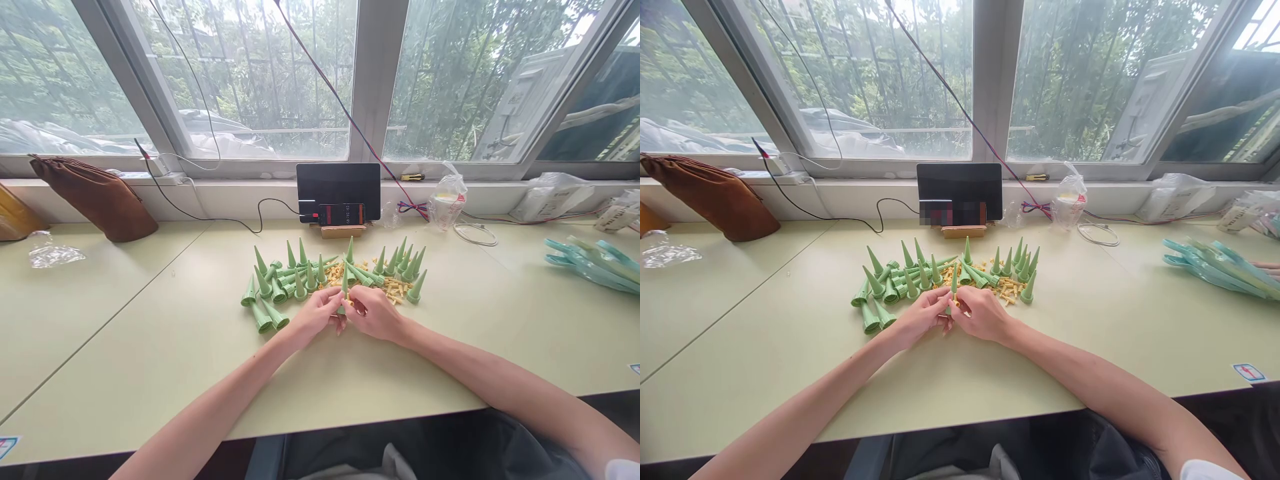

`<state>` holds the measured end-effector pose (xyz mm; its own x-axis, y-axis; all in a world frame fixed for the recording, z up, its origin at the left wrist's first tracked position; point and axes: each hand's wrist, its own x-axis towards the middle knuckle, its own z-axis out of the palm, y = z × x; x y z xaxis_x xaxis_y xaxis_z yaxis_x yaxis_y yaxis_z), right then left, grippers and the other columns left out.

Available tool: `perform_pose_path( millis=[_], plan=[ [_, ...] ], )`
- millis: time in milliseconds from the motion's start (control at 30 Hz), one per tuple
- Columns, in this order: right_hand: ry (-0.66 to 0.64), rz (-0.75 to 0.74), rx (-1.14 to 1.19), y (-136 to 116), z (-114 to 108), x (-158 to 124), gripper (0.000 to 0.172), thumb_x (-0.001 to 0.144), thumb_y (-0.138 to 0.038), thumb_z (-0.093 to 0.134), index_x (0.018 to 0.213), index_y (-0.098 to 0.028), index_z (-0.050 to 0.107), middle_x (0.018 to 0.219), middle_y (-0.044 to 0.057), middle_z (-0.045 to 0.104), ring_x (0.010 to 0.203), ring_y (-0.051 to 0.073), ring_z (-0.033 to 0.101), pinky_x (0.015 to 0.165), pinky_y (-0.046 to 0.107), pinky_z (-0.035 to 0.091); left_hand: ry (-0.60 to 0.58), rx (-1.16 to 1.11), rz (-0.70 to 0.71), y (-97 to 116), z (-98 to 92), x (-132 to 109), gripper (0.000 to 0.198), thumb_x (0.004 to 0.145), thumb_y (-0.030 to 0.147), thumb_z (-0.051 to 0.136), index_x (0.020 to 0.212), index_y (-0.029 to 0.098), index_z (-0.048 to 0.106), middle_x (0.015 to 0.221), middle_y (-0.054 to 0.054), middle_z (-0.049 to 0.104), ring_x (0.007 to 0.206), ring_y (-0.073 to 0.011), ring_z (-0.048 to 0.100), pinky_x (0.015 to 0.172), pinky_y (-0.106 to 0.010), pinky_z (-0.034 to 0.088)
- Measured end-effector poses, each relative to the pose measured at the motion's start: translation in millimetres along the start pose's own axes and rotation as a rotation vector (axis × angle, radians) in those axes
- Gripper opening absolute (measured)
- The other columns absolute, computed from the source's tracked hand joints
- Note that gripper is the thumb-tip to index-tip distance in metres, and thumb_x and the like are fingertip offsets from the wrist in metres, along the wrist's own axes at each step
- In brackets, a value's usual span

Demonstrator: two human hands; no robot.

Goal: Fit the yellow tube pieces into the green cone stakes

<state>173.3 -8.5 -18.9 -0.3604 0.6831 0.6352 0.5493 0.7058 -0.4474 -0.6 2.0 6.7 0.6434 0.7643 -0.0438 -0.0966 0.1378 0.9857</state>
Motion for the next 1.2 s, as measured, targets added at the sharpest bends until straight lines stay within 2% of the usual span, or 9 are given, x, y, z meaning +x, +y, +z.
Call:
perform_pose_path(
  millis=[367, 600, 800, 1200],
  plan=[
    [-0.003, -0.034, -0.04, -1.4, -0.8, 0.6, 0.027, 0.091, -0.022, 0.048, 0.067, -0.02, 0.035, 0.059, -0.004, 0.043, 0.051, 0.008, 0.035, 0.051, 0.022, 0.028, -0.007, -0.003, -0.003, -1.2, -1.5, 0.4, 0.039, 0.086, 0.052, 0.061, 0.092, 0.013, 0.063, 0.08, -0.003, 0.059, 0.058, -0.0098, 0.053, 0.053, -0.024, 0.047],
    [0.032, -0.059, -0.139, -4.3, -0.2, -0.3, 0.029, 0.091, -0.026, 0.05, 0.065, -0.019, 0.039, 0.058, -0.004, 0.043, 0.05, 0.008, 0.032, 0.048, 0.024, 0.024, -0.017, -0.025, -0.032, 0.6, -3.0, 0.6, 0.044, 0.087, 0.055, 0.057, 0.078, 0.012, 0.063, 0.075, -0.005, 0.059, 0.064, -0.0127, 0.055, 0.059, -0.028, 0.052],
    [0.011, -0.118, -0.174, -8.2, -0.8, 0.4, 0.026, 0.091, -0.022, 0.049, 0.066, -0.019, 0.042, 0.059, -0.004, 0.046, 0.049, 0.008, 0.032, 0.048, 0.023, 0.023, -0.012, -0.058, -0.062, 2.0, -1.6, 0.7, 0.046, 0.088, 0.055, 0.055, 0.079, 0.011, 0.066, 0.065, -0.003, 0.057, 0.061, -0.0121, 0.053, 0.059, -0.028, 0.051],
    [-0.049, -0.114, -0.216, -8.8, -1.5, 1.3, 0.026, 0.092, -0.021, 0.047, 0.067, -0.019, 0.043, 0.061, -0.003, 0.048, 0.049, 0.008, 0.032, 0.048, 0.024, 0.022, 0.005, -0.081, -0.067, -0.4, -1.9, -0.4, 0.045, 0.088, 0.054, 0.057, 0.079, 0.011, 0.066, 0.066, -0.004, 0.059, 0.062, -0.0126, 0.055, 0.061, -0.028, 0.052]
  ],
)
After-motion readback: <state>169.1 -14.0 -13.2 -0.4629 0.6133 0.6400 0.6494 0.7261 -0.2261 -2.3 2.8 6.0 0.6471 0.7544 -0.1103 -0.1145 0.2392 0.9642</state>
